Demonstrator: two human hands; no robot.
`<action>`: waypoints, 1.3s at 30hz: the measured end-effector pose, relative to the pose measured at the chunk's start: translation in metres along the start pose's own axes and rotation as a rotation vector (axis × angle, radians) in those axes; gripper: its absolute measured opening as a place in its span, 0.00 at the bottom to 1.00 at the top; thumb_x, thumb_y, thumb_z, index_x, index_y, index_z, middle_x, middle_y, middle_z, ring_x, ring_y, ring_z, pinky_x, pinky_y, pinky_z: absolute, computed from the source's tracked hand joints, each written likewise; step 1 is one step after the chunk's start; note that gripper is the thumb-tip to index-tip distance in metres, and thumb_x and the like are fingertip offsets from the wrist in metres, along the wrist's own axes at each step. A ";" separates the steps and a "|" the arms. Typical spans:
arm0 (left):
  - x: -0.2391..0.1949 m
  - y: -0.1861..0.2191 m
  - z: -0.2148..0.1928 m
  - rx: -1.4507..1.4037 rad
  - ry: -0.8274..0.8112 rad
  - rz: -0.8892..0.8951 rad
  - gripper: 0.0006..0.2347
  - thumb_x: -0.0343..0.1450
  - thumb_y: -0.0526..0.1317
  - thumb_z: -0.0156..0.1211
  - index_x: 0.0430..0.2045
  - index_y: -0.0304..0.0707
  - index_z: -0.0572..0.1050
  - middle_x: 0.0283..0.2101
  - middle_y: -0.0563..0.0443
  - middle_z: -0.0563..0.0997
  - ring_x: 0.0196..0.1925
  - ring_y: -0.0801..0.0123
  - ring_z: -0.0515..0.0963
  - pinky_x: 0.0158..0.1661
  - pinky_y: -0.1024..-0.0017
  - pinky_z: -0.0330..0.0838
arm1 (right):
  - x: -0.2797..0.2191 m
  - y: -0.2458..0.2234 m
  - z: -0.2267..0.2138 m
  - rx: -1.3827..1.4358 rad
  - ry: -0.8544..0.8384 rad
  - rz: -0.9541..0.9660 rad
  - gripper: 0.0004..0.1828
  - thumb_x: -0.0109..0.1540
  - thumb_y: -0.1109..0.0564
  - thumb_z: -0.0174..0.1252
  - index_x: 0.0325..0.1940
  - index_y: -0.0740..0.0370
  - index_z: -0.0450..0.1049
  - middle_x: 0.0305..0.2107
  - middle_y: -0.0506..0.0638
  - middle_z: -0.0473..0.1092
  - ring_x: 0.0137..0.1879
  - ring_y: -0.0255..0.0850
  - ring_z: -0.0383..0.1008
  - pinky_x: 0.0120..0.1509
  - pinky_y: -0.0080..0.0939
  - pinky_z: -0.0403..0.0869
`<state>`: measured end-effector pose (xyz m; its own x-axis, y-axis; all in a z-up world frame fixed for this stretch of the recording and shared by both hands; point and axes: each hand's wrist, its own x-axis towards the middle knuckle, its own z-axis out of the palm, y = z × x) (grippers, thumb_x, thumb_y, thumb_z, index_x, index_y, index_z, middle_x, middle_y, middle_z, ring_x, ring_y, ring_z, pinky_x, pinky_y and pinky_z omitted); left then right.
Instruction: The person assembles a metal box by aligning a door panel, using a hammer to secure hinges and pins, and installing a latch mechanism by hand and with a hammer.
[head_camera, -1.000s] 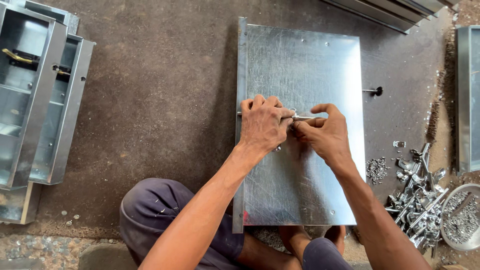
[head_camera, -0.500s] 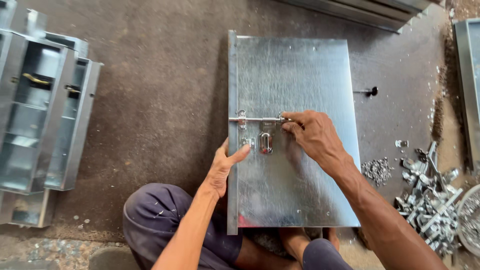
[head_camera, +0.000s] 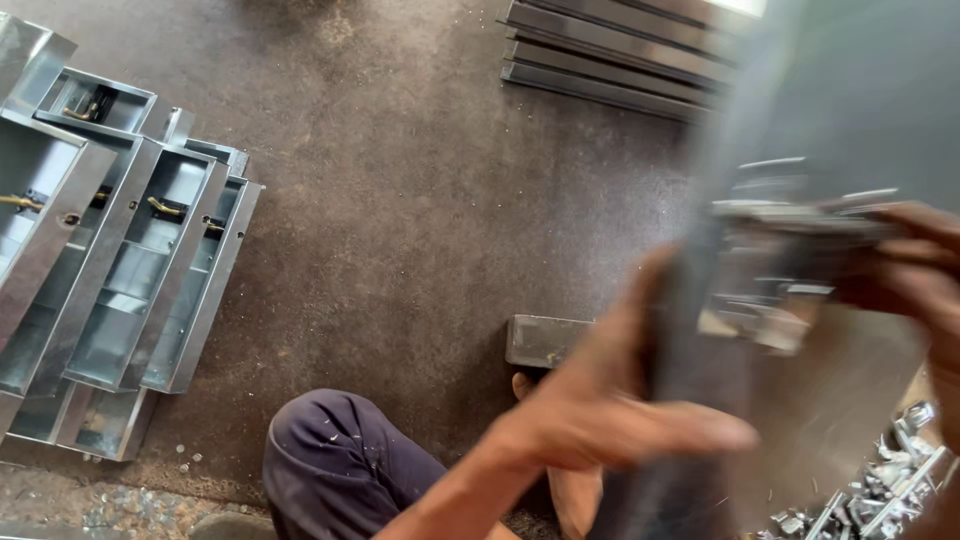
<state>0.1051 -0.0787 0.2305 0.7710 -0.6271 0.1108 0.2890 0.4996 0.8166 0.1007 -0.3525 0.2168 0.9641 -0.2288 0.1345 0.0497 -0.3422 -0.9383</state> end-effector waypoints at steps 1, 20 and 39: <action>0.007 0.011 0.014 0.105 -0.087 -0.019 0.48 0.62 0.39 0.70 0.77 0.52 0.44 0.57 0.37 0.74 0.48 0.54 0.78 0.50 0.55 0.80 | -0.005 0.007 0.006 0.066 0.029 0.036 0.21 0.62 0.56 0.59 0.58 0.67 0.75 0.44 0.59 0.77 0.47 0.42 0.79 0.53 0.40 0.78; -0.120 -0.068 -0.064 1.541 -0.106 0.617 0.17 0.70 0.30 0.56 0.54 0.35 0.73 0.58 0.40 0.80 0.60 0.56 0.79 0.62 0.55 0.72 | -0.113 0.139 0.170 1.475 0.442 0.883 0.22 0.66 0.51 0.45 0.62 0.63 0.65 0.56 0.57 0.69 0.61 0.45 0.71 0.70 0.43 0.72; -0.036 -0.286 -0.154 -1.002 0.585 -0.001 0.14 0.77 0.43 0.45 0.52 0.37 0.72 0.55 0.46 0.77 0.55 0.59 0.77 0.57 0.63 0.71 | -0.108 0.118 0.151 0.288 0.067 0.458 0.27 0.64 0.44 0.45 0.48 0.72 0.73 0.42 0.61 0.76 0.47 0.50 0.79 0.56 0.54 0.80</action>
